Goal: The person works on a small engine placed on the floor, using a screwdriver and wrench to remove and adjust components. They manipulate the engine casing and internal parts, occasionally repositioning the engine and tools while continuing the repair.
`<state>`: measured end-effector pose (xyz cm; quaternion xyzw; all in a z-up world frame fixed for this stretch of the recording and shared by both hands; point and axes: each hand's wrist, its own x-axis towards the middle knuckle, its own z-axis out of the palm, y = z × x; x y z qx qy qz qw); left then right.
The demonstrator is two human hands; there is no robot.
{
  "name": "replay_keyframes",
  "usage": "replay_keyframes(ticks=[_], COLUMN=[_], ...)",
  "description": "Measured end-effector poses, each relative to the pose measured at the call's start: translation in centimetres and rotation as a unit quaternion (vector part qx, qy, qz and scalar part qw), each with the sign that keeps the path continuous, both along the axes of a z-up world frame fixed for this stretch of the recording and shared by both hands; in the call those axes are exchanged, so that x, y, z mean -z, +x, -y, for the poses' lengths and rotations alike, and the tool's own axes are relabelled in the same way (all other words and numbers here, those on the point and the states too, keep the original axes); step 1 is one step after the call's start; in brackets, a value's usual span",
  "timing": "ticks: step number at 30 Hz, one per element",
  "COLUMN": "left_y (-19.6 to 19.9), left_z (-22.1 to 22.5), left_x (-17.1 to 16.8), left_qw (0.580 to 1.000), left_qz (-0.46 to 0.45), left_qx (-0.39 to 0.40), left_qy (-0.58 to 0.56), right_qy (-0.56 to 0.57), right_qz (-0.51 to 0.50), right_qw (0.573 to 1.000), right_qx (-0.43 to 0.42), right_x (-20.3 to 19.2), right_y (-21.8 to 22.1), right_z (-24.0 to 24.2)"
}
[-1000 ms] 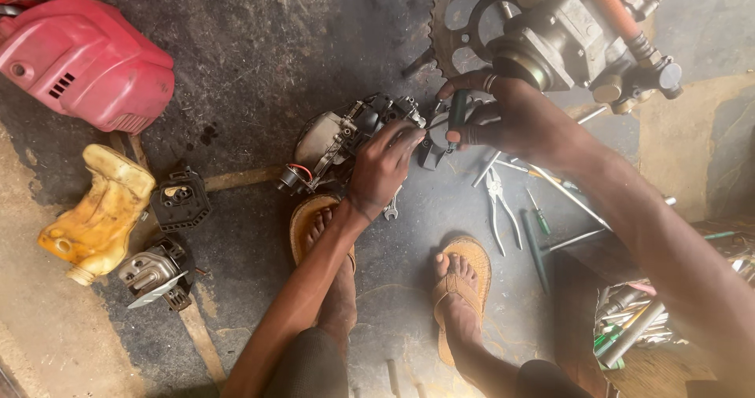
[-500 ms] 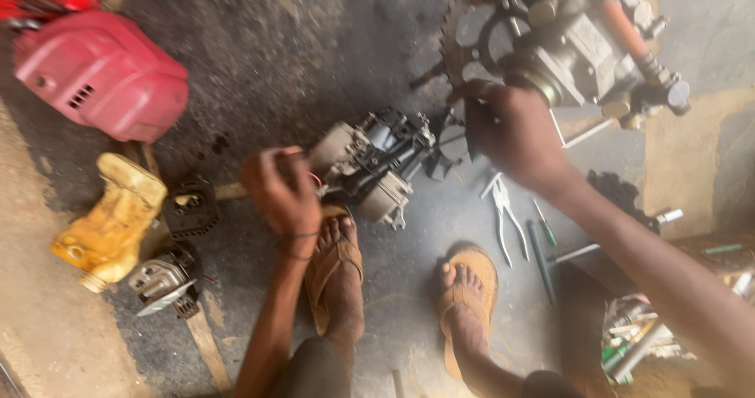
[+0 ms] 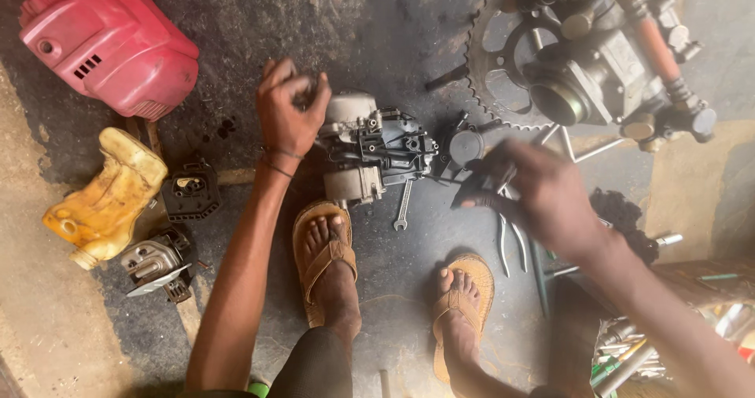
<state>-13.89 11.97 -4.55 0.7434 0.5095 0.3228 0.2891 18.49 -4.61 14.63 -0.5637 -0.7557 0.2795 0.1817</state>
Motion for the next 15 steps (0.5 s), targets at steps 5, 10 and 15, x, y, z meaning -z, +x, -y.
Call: replay_keyframes(ticks=[5,10,15], left_y=[2.9,8.0,8.3], left_z=[2.5,7.7,8.4], left_x=[-3.2,-3.1,-2.4], left_qw=[0.96,0.963,0.963], left_qz=[-0.174,-0.217,-0.257], left_qx=[-0.039,0.035,0.05], left_qy=[0.215,0.159,0.07], right_qy=[0.108,0.143,-0.293], right_qz=[0.189,0.177,0.337], right_qw=[0.966,0.951,0.895], right_qx=[-0.14,-0.207,0.021], right_x=[1.6,1.3,-0.4], right_y=[0.6,0.2,-4.1], right_z=[1.9,0.7,-0.1])
